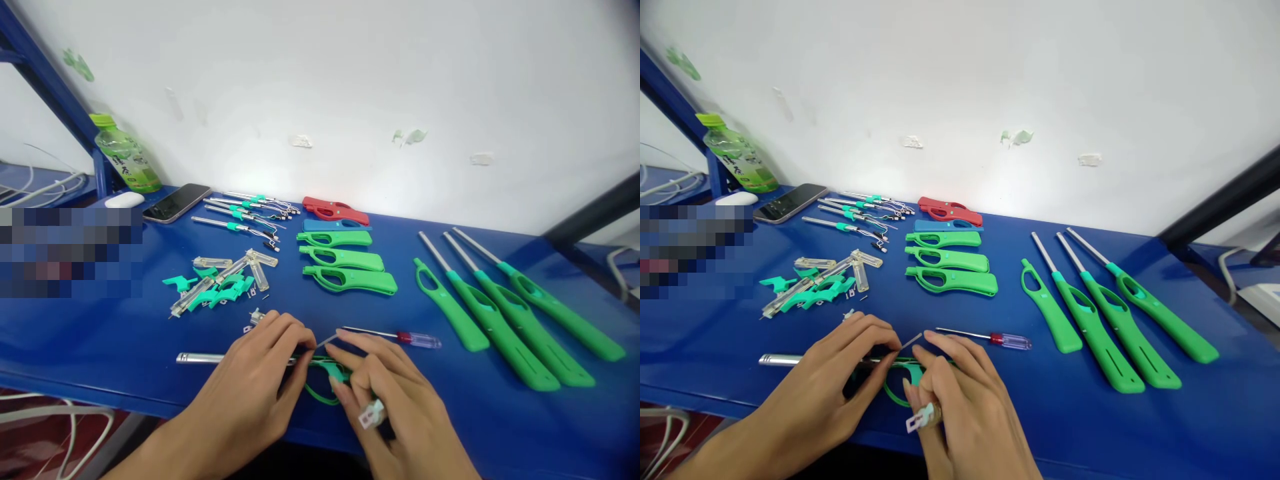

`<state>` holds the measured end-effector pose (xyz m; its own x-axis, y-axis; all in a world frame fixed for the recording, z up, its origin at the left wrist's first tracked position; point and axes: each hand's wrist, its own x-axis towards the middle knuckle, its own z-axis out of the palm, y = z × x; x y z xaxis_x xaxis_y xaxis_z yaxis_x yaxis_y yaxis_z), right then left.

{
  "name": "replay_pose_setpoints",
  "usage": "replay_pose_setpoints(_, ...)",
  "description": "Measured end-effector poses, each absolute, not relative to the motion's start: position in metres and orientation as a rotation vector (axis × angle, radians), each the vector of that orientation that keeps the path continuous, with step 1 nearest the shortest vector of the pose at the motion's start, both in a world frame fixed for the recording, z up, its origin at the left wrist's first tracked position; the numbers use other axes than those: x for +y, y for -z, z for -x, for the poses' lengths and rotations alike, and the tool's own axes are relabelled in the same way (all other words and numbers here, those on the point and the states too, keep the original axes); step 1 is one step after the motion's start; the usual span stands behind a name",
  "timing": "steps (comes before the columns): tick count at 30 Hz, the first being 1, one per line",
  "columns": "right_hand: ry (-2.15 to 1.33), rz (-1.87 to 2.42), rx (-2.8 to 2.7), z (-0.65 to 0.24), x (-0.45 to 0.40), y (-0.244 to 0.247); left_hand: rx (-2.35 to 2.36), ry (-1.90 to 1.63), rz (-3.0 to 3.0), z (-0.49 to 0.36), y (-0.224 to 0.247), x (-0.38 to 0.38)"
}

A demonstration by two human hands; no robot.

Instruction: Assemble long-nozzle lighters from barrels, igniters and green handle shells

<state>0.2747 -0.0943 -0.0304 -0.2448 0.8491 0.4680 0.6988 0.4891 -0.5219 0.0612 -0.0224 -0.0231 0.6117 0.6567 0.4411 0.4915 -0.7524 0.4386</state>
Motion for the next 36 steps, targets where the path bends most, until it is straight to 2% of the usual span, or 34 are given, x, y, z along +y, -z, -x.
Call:
replay_pose_setpoints(11, -0.27, 1.219, -1.63, -0.264, -0.075, 0.019, 0.886, -0.864, -2.609, -0.059, 0.022, -0.024)
replay_pose_setpoints(18, -0.3, 1.257, -1.589, -0.265, -0.078, 0.021, 0.815, -1.045, -2.637, -0.077, 0.02, -0.025)
replay_pose_setpoints(28, -0.309, 1.536, -1.575, -0.29, -0.095, 0.017, 0.737, -1.183, -2.579, -0.084, 0.022, -0.023)
replay_pose_setpoints(36, -0.22, 1.34, -1.611, -0.299, -0.091, 0.022, 0.699, -1.167, -2.531, -0.085, 0.016, -0.025)
